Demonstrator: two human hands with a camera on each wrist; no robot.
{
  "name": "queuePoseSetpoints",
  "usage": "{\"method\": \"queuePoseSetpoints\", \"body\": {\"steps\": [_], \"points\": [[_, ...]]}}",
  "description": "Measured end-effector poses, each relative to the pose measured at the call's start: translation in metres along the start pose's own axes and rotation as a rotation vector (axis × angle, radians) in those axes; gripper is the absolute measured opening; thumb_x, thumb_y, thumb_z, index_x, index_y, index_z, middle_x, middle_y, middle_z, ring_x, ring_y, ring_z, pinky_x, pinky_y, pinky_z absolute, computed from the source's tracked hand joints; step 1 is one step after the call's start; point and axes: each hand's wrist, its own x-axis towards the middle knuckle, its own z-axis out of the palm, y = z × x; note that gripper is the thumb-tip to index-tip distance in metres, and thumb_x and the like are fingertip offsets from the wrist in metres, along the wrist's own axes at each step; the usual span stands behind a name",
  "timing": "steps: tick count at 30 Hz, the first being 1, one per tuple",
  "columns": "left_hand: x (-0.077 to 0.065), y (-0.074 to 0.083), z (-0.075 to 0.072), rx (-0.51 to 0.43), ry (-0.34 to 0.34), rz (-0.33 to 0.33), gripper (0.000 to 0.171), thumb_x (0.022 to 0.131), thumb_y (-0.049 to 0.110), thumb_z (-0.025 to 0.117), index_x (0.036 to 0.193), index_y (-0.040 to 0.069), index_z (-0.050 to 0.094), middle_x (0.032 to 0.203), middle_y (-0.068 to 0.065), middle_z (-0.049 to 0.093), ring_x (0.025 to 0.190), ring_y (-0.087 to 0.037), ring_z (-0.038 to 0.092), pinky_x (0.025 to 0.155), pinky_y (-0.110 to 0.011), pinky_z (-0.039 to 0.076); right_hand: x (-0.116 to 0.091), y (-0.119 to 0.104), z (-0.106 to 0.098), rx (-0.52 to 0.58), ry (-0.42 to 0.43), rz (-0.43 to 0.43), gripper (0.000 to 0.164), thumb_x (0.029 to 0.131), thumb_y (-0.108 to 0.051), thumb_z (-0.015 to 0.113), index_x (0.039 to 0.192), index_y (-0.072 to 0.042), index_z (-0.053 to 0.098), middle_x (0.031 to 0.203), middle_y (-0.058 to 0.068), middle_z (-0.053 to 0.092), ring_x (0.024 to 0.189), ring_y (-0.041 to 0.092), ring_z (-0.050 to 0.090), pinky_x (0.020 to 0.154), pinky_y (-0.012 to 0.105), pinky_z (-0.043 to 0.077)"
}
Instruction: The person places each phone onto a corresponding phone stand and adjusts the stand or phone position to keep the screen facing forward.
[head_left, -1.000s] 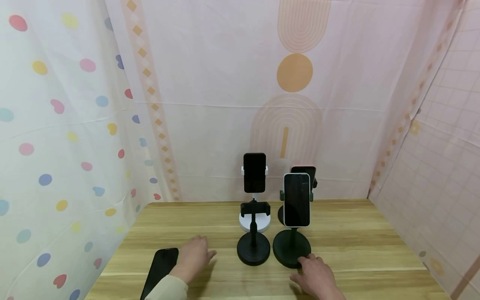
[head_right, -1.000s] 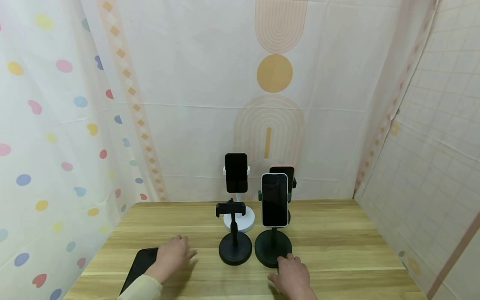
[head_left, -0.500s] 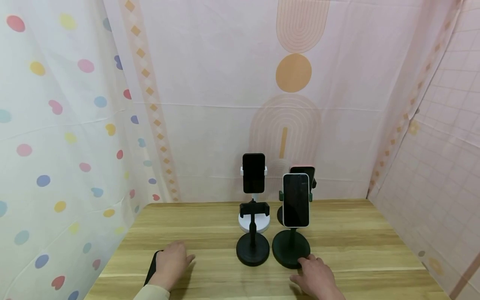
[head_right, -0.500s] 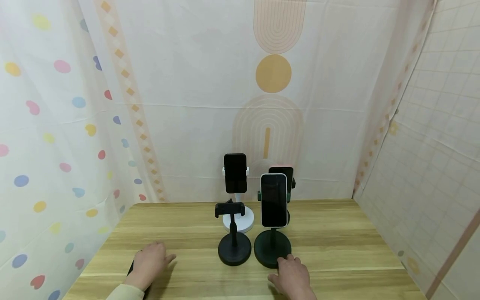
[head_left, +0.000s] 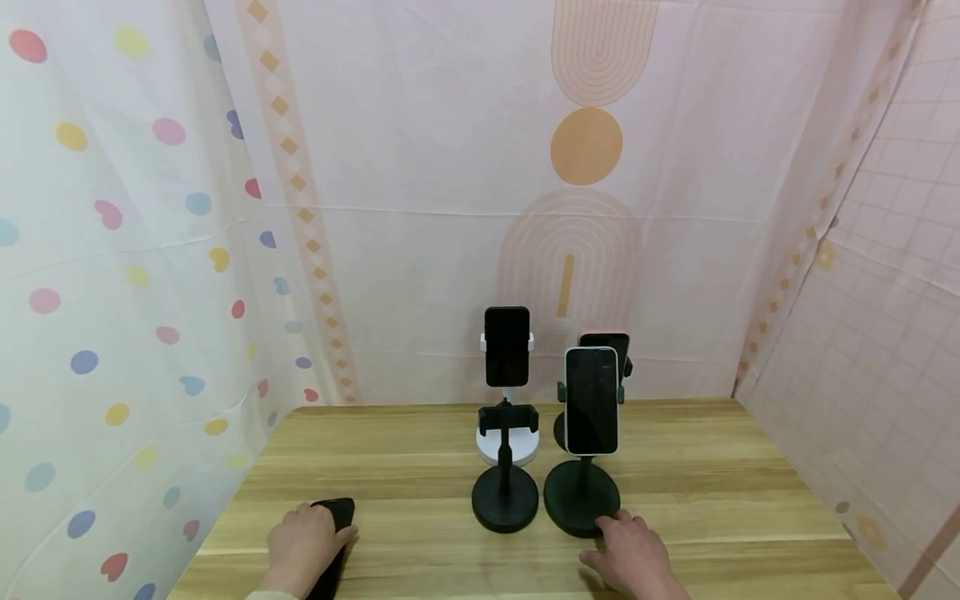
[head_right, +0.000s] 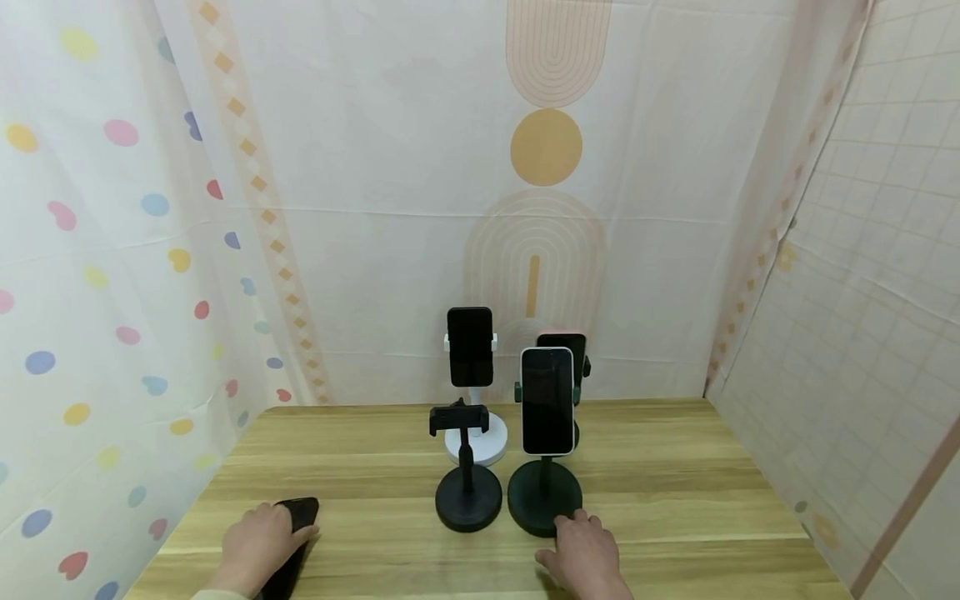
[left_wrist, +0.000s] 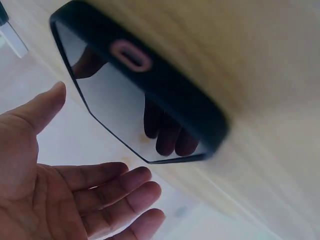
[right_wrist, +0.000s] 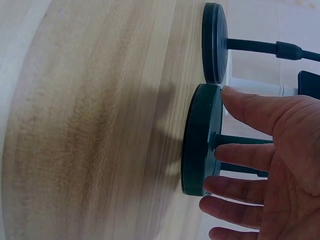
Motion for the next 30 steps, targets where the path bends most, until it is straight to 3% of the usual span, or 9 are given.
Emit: {"method": "queuePoseSetpoints", "body": {"steps": [6,14,24,30], "points": [[-0.0078,-0.0045,-0.0023,-0.014,-0.09,-0.027,0.077,0.081,0.068,0.066,0.076,-0.009,0.065,0.072,-0.016,0.055,0.063,-0.03,0.058,0.051,-0.044,0.05,0.0007,0.0001,-0.0001,0.0,-0.008,0.003,0.052,0.081,-0.04,0.08,0.113,0.0,0.069,0.11,0.021,0.062,0.094,0.036,0.058,0.084,0.057,0.049],[-0.0085,-0.0025,-0.0037,0.005,-0.217,-0.071,0.077,0.078,0.076,0.062,0.077,0.0,0.07,0.071,-0.013,0.062,0.061,-0.027,0.062,0.055,-0.047,0.052,0.0,0.0001,0.0003,-0.004,-0.002,0.006,0.052,0.081,-0.04,0.08,0.113,0.0,0.069,0.11,0.021,0.062,0.095,0.036,0.058,0.083,0.056,0.049],[-0.0067,-0.0067,-0.0011,-0.006,-0.277,-0.102,0.078,0.079,0.076,0.061,0.082,-0.001,0.073,0.073,-0.012,0.064,0.063,-0.027,0.062,0.06,-0.049,0.052,-0.0002,0.0,0.0008,0.005,-0.003,0.005,0.052,0.081,-0.04,0.08,0.113,0.0,0.069,0.111,0.021,0.062,0.095,0.037,0.059,0.084,0.056,0.048],[-0.0077,-0.0051,-0.0026,-0.021,-0.272,-0.092,0.07,0.084,0.069,0.063,0.08,0.0,0.072,0.073,-0.011,0.064,0.064,-0.025,0.061,0.06,-0.047,0.052,-0.0006,-0.0003,0.0006,0.006,0.003,-0.002,0.051,0.081,-0.039,0.08,0.112,0.0,0.069,0.11,0.021,0.062,0.095,0.037,0.059,0.084,0.056,0.049]]}}
